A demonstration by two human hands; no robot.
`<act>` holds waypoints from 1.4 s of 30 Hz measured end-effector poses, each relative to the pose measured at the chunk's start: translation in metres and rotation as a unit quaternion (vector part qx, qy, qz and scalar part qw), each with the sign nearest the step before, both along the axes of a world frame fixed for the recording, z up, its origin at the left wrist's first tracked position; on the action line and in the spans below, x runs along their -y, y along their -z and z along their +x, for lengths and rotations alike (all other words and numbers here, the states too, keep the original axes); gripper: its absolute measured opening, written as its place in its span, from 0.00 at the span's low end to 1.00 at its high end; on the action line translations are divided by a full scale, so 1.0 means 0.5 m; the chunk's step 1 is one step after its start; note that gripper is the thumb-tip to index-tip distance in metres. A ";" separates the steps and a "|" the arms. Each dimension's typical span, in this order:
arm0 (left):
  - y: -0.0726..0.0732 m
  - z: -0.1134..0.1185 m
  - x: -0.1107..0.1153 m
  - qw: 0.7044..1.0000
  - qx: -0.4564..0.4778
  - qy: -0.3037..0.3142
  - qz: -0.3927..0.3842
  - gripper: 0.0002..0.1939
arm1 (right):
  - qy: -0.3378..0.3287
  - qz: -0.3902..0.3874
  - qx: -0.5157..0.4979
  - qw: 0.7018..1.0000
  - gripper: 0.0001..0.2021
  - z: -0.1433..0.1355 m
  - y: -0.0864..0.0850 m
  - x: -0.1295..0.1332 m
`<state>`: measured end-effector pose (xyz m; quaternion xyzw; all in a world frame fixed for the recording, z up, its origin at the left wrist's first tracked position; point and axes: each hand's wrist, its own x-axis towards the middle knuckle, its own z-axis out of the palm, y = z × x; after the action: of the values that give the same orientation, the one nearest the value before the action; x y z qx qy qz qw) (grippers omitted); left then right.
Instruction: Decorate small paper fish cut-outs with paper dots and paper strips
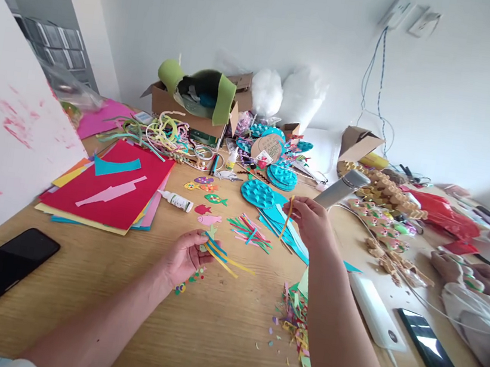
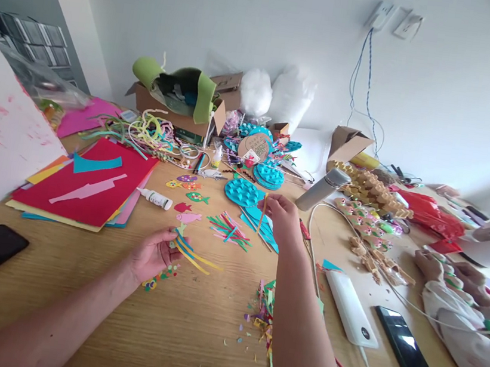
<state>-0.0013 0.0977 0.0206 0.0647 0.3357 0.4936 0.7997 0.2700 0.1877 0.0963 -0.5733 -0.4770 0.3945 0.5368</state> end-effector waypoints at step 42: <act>-0.165 0.090 -0.158 0.942 -0.216 -0.040 0.252 0.10 | -0.026 0.132 0.052 0.990 0.20 -0.194 -0.035 0.045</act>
<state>0.0436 0.1769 0.1033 0.3561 0.3674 0.5677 0.6449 0.1731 0.1651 0.1140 -0.5045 -0.5671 0.3118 0.5715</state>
